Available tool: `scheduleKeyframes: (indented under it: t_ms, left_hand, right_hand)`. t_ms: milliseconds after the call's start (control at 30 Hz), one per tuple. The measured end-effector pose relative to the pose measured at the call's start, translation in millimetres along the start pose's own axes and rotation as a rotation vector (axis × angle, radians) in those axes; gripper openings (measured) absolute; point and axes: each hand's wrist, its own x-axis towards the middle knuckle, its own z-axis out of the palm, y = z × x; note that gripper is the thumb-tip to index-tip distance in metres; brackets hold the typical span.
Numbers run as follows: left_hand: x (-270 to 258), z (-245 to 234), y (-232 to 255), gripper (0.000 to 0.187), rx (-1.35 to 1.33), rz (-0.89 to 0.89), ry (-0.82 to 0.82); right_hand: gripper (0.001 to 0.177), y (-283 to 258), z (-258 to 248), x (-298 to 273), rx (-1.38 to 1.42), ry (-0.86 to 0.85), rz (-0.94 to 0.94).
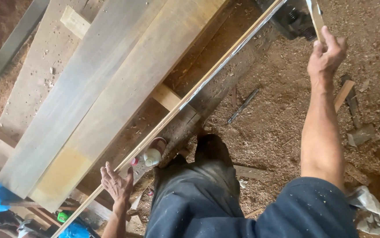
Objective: Applying wood glue to thin wooden strips and aligning larger boards in a woodworking shop.
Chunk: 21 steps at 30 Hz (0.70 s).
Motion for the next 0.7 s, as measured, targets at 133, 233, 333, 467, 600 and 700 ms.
scheduleKeyframes:
  t_ms: [133,233,333,467,600,700]
  left_hand:
    - [-3.4,-4.6,3.9,0.101,-0.028,-0.001,0.008]
    - [-3.3,-3.3,4.5,0.102,-0.040,0.003,0.022]
    - [-1.9,-1.3,6.0,0.102,-0.039,-0.007,0.025]
    - [-2.6,-2.1,3.0,0.101,-0.022,0.005,0.020]
    - [-6.3,-11.7,11.9,0.099,-0.045,0.010,0.033]
    - [-11.7,-16.1,19.6,0.098,-0.109,-0.015,0.022]
  right_hand:
    - [0.025,-25.6,-12.0,3.2,0.061,-0.146,0.190]
    - [0.024,-53.9,-20.6,-27.4,0.073,-0.234,0.187]
    - [0.023,-66.0,-27.9,-37.4,0.044,-0.299,0.136]
    - [0.018,-31.4,-24.1,5.7,-0.063,-0.194,0.161]
    - [0.027,-47.4,-17.6,12.4,-0.048,-0.212,0.211]
    - [0.014,-124.0,-16.0,-34.6,-0.001,-0.289,0.195]
